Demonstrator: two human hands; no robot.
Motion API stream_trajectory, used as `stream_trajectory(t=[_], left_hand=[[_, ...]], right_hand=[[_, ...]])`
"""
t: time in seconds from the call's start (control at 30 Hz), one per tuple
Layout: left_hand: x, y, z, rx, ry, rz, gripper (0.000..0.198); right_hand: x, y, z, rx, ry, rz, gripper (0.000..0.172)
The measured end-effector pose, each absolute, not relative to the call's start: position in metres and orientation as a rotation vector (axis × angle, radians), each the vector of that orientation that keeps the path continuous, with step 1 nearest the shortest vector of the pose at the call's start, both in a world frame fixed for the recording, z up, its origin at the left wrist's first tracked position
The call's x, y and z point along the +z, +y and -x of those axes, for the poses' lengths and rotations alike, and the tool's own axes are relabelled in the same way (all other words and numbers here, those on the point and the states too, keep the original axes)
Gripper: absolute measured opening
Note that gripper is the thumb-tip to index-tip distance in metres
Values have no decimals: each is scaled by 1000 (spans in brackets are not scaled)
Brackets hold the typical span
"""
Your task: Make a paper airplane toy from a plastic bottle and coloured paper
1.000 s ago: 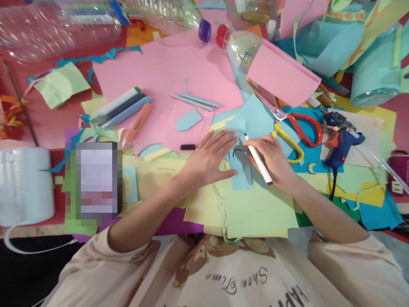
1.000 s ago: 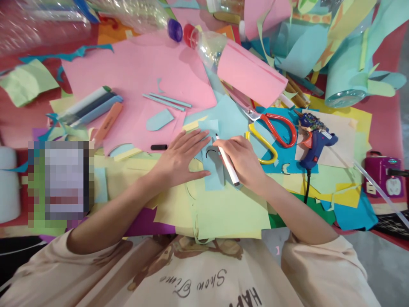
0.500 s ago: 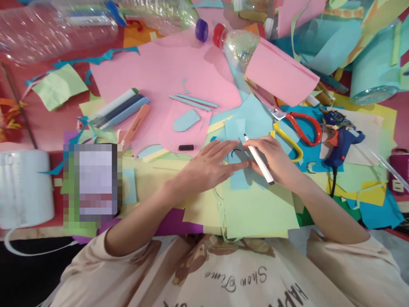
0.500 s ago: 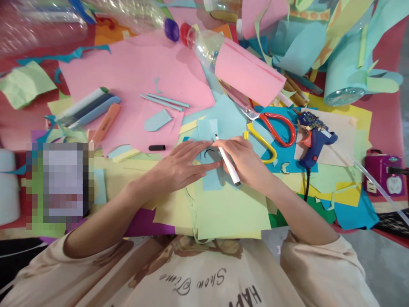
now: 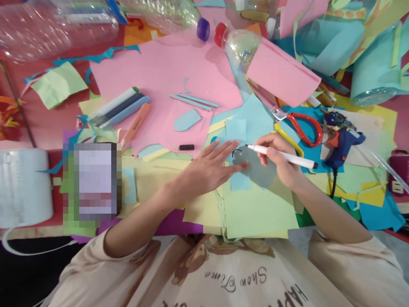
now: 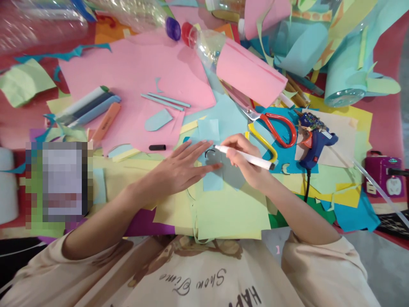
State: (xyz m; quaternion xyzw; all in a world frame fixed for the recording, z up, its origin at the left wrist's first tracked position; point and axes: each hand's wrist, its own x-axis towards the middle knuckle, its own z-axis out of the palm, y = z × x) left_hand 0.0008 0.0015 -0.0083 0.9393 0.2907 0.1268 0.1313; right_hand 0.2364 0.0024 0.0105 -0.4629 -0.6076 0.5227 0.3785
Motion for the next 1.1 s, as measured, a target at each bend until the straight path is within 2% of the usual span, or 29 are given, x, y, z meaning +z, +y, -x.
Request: stream_trajectory(t=[0.17, 0.67, 1.1], left_hand=[[-9, 1, -1, 368, 827, -2721, 40], [-9, 1, -1, 369, 818, -2701, 33], [-9, 1, -1, 350, 844, -2672, 35]], right_hand=[[16, 5, -230, 1381, -1714, 1282, 14], [15, 6, -228, 1331, -1866, 1336, 17], [16, 5, -234, 1316, -1878, 1308, 15]])
